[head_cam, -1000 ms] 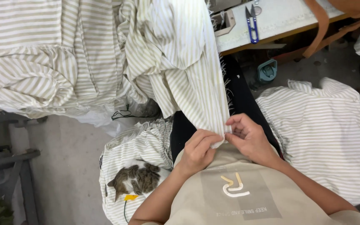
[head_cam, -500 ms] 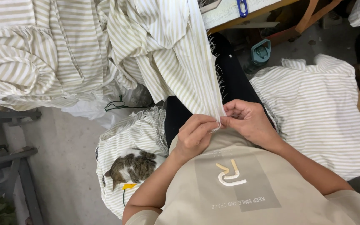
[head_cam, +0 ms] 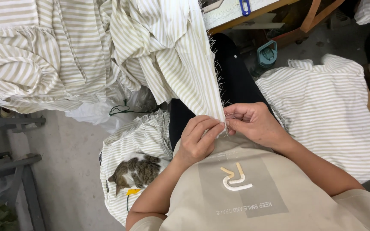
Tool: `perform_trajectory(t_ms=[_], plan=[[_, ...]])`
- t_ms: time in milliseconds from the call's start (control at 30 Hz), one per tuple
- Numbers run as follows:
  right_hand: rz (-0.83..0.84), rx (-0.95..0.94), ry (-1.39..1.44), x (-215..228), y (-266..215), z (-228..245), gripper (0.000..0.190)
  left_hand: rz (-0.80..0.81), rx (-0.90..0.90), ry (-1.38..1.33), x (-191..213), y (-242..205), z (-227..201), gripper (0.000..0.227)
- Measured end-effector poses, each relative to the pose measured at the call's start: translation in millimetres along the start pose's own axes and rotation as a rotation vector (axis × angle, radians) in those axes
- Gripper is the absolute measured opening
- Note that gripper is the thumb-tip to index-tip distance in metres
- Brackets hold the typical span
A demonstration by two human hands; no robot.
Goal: Using an overlock sewing machine to join or finish the edges of striped fabric pieces.
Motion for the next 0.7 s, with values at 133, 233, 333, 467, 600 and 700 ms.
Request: perform_trajectory(t_ms=[133, 233, 333, 467, 600, 700], plan=[[0.029, -0.013, 0.024, 0.5, 1.6, -0.1, 0.027, 0.021, -0.032, 0.040, 5.0, 4.2, -6.5, 0.020], [0.029, -0.026, 0.145, 3.9, 8.4, -15.3, 0.031, 0.032, -0.073, 0.084, 9.0, 10.7, -10.0, 0.021], [0.053, -0.035, 0.214, 3.0, 18.2, -20.1, 0.037, 0.033, -0.100, 0.119, 17.2, 21.2, -11.4, 0.019], [0.143, 0.077, 0.112, -15.8, 34.8, 27.7, 0.043, -0.008, 0.052, 0.005, 38.3, 44.3, 5.7, 0.015], [0.320, 0.159, 0.158, -31.1, 55.6, 69.6, 0.049, -0.342, 0.317, -0.099, 92.4, 48.3, 42.9, 0.012], [0.128, 0.240, -0.049, -4.5, 99.8, 47.7, 0.034, -0.352, 0.251, 0.185, 128.4, 72.4, 27.6, 0.016]])
Point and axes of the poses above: each hand's wrist, its own y-axis towards the middle knuckle, its own x-axis out of the back of the hand, z = x × y, the point moved 6 cm from there along y, towards the middle knuckle, and after that the axes turned 6 degrees about z, right-handed, at the moved point
